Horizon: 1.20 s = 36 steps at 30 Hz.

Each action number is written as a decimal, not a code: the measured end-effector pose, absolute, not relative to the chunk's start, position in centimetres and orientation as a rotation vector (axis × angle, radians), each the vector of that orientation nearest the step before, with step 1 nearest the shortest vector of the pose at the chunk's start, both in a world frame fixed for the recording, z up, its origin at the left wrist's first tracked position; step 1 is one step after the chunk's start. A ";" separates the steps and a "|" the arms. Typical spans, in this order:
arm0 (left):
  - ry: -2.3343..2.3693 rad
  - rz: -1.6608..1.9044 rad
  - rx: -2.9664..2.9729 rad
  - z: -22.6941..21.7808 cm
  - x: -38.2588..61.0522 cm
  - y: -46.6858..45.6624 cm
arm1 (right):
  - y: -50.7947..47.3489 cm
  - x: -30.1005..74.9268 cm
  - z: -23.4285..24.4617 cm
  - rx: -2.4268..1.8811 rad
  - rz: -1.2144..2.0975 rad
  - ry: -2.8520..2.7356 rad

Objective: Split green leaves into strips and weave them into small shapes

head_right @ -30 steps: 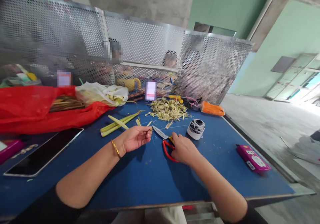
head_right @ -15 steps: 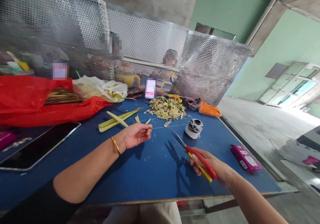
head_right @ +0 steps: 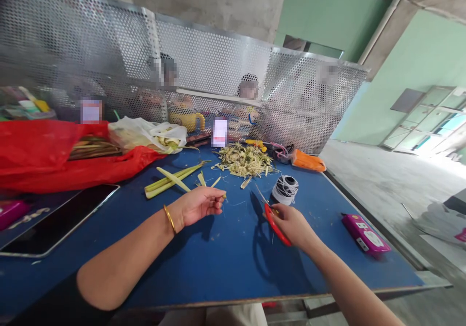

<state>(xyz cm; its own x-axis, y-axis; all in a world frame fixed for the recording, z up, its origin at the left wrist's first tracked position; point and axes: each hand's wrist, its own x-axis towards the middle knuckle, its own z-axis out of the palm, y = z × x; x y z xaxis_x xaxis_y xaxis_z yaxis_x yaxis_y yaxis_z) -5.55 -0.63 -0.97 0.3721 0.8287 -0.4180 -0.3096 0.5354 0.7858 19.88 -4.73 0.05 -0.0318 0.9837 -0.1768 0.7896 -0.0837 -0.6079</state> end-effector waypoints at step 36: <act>1.057 1.193 0.768 -2.2 -2.9 -1.8 | -2.0 10.3 -2.2 -1.127 1.623 -0.915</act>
